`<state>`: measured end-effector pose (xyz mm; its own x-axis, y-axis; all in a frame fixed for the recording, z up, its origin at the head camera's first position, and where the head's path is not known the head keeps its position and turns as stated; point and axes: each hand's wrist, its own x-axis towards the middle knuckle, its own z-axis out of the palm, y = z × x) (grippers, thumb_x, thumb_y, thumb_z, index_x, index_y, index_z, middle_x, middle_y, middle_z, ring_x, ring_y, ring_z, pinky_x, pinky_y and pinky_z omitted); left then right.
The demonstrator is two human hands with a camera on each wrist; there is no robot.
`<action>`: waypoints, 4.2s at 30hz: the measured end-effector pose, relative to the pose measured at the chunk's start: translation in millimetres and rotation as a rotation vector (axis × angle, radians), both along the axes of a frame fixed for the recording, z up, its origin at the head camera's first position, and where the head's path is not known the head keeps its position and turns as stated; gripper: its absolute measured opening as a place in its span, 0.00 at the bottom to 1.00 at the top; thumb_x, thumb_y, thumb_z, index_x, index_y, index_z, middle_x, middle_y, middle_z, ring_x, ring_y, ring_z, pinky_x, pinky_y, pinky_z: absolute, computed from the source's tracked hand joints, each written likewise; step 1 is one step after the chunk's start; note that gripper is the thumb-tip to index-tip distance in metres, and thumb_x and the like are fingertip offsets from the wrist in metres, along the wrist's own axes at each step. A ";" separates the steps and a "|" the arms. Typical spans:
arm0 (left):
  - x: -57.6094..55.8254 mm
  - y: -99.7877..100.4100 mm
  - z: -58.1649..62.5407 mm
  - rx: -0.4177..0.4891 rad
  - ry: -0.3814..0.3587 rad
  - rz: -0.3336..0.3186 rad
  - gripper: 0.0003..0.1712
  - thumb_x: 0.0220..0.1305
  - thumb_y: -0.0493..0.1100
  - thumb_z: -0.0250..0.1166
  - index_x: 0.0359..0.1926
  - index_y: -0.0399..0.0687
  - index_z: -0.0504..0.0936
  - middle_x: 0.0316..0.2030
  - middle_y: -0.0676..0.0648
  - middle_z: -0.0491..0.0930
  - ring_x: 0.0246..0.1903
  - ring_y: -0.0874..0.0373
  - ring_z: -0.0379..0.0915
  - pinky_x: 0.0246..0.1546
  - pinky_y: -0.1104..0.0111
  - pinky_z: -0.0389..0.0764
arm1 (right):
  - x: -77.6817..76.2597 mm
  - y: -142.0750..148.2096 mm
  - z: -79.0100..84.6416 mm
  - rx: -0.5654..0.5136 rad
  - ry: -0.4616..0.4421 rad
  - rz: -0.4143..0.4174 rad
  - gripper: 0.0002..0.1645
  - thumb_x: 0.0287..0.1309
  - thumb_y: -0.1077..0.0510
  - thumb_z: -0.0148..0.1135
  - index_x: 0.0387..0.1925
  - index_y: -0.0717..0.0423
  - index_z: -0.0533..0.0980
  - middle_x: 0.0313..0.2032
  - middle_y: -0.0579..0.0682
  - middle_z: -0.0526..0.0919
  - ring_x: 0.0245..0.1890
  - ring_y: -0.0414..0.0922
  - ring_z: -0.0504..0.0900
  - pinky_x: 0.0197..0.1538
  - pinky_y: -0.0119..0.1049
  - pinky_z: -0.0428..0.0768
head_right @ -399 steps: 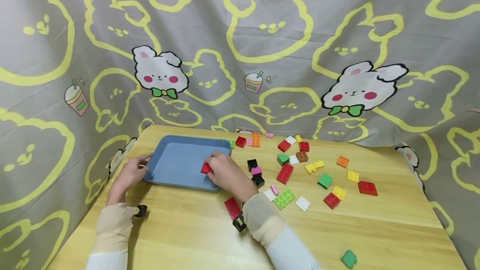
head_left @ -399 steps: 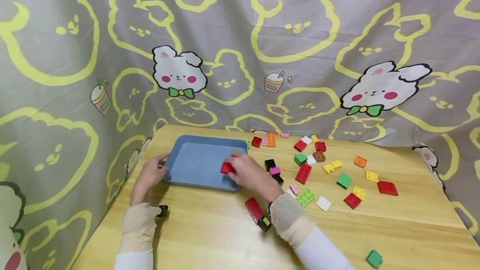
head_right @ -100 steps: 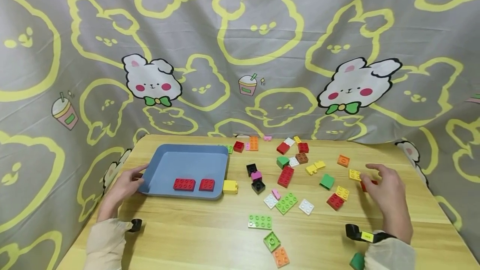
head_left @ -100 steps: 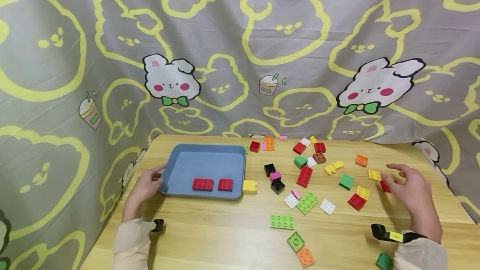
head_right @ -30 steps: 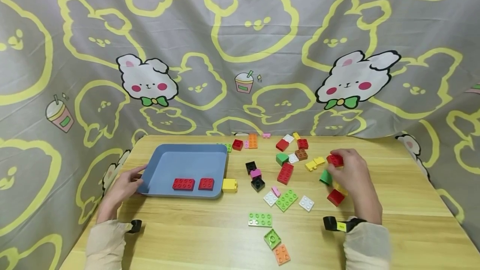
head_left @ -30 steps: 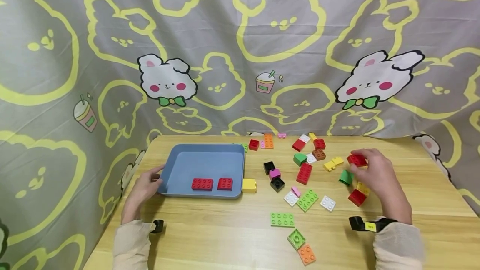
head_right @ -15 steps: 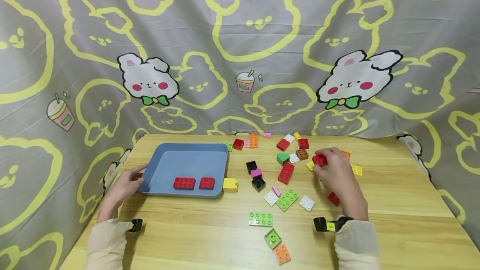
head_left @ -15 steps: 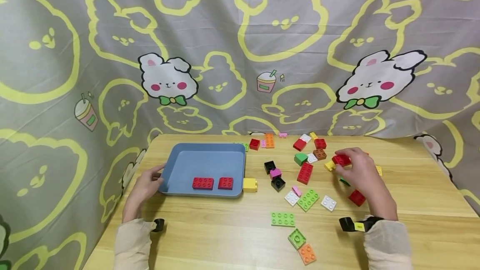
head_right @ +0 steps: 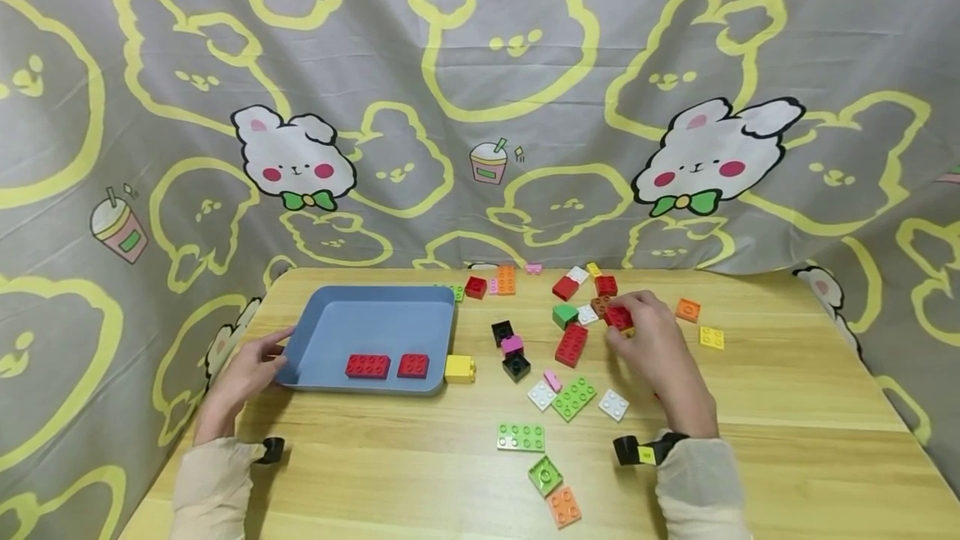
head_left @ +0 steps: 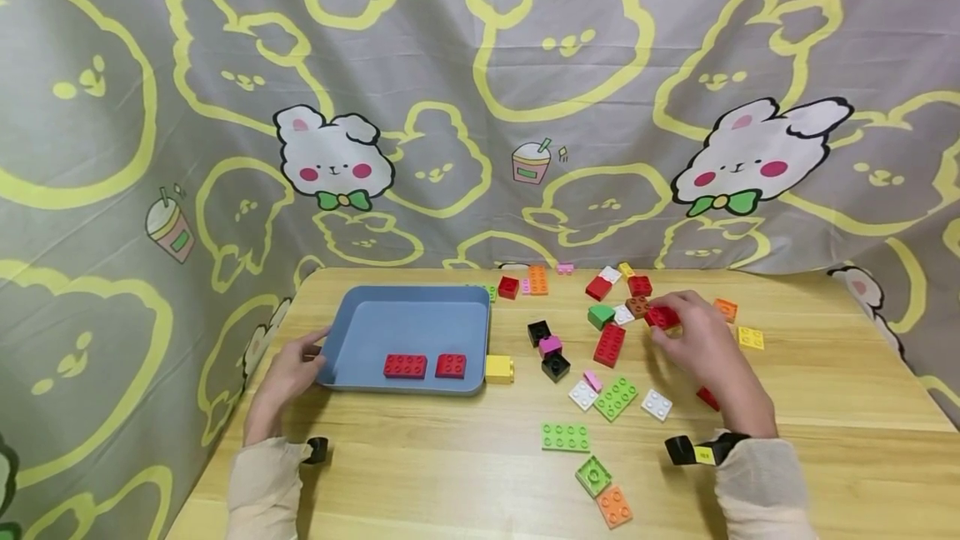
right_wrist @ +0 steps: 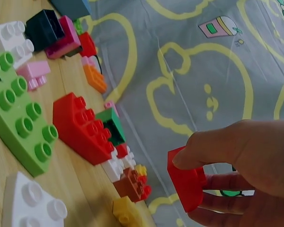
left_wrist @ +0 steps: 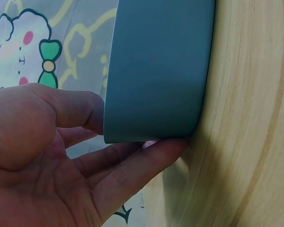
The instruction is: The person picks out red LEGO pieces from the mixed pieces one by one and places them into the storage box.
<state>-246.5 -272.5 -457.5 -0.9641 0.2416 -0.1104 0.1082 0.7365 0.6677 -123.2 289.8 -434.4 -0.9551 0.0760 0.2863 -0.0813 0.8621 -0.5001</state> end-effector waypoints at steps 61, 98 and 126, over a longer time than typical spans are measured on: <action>-0.4 -1.4 0.6 0.008 -0.007 0.002 0.30 0.70 0.30 0.50 0.72 0.36 0.59 0.54 0.25 0.70 0.52 0.35 0.68 0.33 0.61 0.77 | -60.4 -182.4 12.5 0.058 -0.046 0.374 0.22 0.54 0.57 0.71 0.52 0.57 0.79 0.49 0.51 0.75 0.41 0.41 0.74 0.44 0.34 0.80; -2.6 1.6 0.8 0.015 -0.018 0.008 0.31 0.69 0.30 0.51 0.72 0.36 0.59 0.54 0.25 0.70 0.51 0.35 0.69 0.35 0.60 0.79 | -114.8 -269.0 -6.9 0.275 -0.299 0.214 0.11 0.55 0.59 0.69 0.20 0.54 0.78 0.17 0.45 0.74 0.22 0.42 0.74 0.26 0.35 0.77; 1.7 -0.4 0.6 -0.001 0.035 -0.010 0.31 0.67 0.29 0.52 0.70 0.33 0.61 0.51 0.24 0.72 0.50 0.35 0.71 0.33 0.60 0.79 | -54.5 -218.4 28.9 0.025 -0.127 0.227 0.20 0.59 0.52 0.68 0.51 0.55 0.79 0.42 0.51 0.82 0.27 0.40 0.77 0.30 0.33 0.80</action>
<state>-244.9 -272.8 -456.9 -0.9649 0.2514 -0.0765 0.1392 0.7359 0.6626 -177.7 71.5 -405.5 -0.9752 -0.1504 0.1621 -0.2124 0.8412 -0.4973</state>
